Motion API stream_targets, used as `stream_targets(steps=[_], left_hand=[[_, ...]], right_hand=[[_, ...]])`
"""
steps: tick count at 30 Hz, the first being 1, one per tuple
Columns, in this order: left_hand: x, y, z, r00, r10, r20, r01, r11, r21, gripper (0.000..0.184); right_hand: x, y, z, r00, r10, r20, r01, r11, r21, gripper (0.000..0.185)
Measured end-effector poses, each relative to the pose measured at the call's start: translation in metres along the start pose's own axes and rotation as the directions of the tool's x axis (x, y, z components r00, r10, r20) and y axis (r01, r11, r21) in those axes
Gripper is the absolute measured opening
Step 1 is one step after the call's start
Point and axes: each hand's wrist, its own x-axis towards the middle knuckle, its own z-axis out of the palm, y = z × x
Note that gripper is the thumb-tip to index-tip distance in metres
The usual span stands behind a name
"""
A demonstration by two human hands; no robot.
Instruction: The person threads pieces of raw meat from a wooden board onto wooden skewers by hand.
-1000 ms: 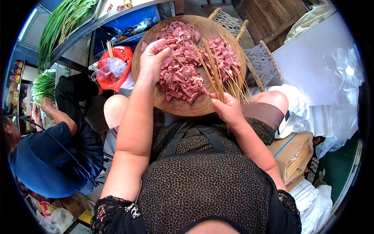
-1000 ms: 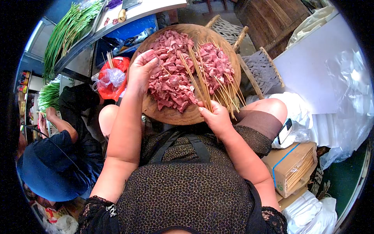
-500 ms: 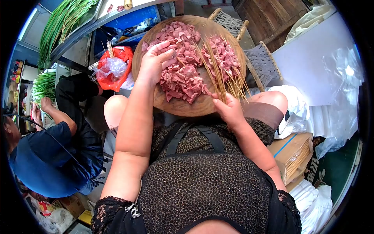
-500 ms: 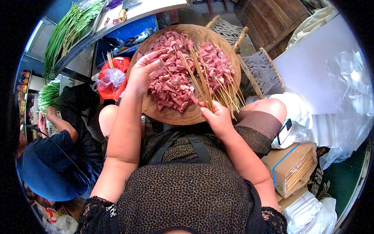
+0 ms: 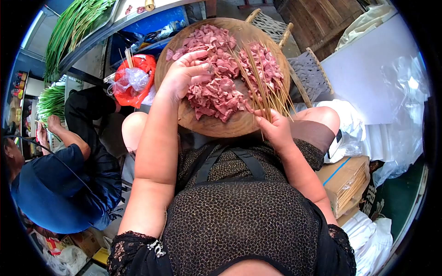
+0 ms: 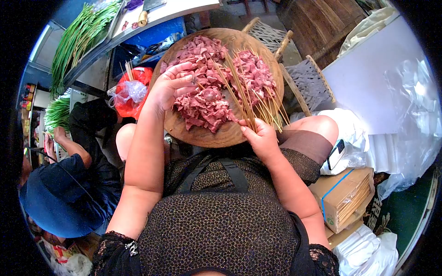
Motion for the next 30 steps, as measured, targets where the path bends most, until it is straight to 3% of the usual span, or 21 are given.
stream_targets(steps=[3,7,16,18,19,21,23,25,27,30], left_hand=[[0.002,-0.002,-0.002,0.996,-0.013,0.083,0.023,0.992,-0.127,0.039],[0.001,0.001,-0.003,0.991,-0.037,0.13,0.054,0.99,-0.127,0.041],[0.002,-0.008,0.006,0.98,-0.064,0.19,0.062,0.998,0.016,0.048],[0.005,-0.014,0.009,0.996,0.025,0.083,-0.023,0.999,-0.029,0.047],[0.005,-0.017,0.011,0.996,0.027,0.083,-0.025,0.999,-0.029,0.047],[-0.001,-0.017,0.024,0.99,-0.01,0.138,0.047,0.962,-0.27,0.043],[0.003,-0.03,0.032,0.989,-0.037,0.146,0.083,0.943,-0.321,0.037],[0.006,-0.04,0.034,0.975,0.096,0.202,0.0,0.903,-0.43,0.03],[0.007,-0.04,0.034,0.983,0.107,0.149,-0.022,0.877,-0.481,0.026],[0.014,-0.041,0.029,0.989,0.145,-0.03,-0.138,0.824,-0.55,0.022]], right_hand=[[-0.001,-0.001,0.001,1.0,-0.008,-0.003,0.008,1.0,-0.002,0.018],[-0.001,-0.002,0.002,1.0,0.001,-0.018,-0.001,1.0,0.01,0.018],[0.009,0.002,0.013,0.995,-0.098,-0.002,0.098,0.995,0.017,0.02],[0.011,-0.006,0.015,0.997,0.068,0.043,-0.077,0.963,0.258,0.02],[0.013,-0.006,0.016,0.997,0.066,0.044,-0.075,0.964,0.257,0.02],[0.018,-0.006,0.018,0.996,0.079,0.046,-0.09,0.946,0.311,0.02],[0.018,-0.008,0.021,0.993,0.099,0.069,-0.115,0.949,0.294,0.02],[0.016,-0.011,0.025,0.989,0.122,0.088,-0.142,0.95,0.276,0.021],[0.012,-0.012,0.03,0.992,0.12,0.029,-0.123,0.975,0.187,0.022],[0.009,-0.001,0.024,0.989,0.132,0.065,-0.14,0.978,0.152,0.023]])
